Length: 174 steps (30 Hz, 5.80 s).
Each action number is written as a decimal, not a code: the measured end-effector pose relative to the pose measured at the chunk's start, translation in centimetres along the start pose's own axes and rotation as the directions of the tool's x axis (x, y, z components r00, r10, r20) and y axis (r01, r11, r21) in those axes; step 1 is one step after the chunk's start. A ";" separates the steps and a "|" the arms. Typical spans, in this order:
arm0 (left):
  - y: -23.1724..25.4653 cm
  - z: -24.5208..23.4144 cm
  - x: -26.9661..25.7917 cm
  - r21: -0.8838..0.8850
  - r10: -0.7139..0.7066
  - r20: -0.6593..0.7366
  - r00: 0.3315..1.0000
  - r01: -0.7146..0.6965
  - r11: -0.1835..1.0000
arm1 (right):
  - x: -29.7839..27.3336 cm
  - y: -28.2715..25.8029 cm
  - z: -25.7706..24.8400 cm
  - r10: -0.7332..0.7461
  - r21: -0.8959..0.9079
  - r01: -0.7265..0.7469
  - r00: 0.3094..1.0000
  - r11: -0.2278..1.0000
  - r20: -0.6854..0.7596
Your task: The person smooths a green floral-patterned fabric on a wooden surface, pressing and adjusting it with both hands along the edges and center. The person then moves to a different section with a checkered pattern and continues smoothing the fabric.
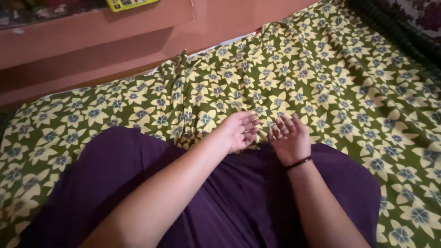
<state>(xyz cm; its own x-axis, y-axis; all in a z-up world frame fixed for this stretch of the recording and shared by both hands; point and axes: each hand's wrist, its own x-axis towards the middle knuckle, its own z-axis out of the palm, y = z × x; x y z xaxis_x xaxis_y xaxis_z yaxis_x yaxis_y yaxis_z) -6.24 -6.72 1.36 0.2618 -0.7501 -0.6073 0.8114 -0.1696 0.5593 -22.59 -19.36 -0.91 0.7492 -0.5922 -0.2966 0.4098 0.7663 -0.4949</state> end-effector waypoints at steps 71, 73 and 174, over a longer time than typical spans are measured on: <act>20.0 -21.5 4.7 0.969 0.896 0.078 0.436 -0.244 0.034 | 43.4 17.2 18.8 0.039 -0.784 0.408 0.896 -0.468 0.443; 19.9 -21.5 4.7 0.968 0.894 0.079 0.441 -0.247 0.036 | 43.2 16.8 19.1 0.041 -0.878 0.329 0.941 -0.348 0.336; 18.0 -21.9 6.0 0.990 0.638 0.023 0.770 0.074 -0.124 | 41.1 19.4 17.8 0.059 -0.249 0.381 0.640 -0.891 0.766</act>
<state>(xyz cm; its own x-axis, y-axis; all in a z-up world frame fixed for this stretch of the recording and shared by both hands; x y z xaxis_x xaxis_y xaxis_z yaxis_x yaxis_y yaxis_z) 21.35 -0.30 -4.61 0.7071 -0.7003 -0.0983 -0.5986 -0.6668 0.4440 25.39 -24.38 -8.18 0.9024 -0.1422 0.4069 -0.2091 -0.9699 0.1247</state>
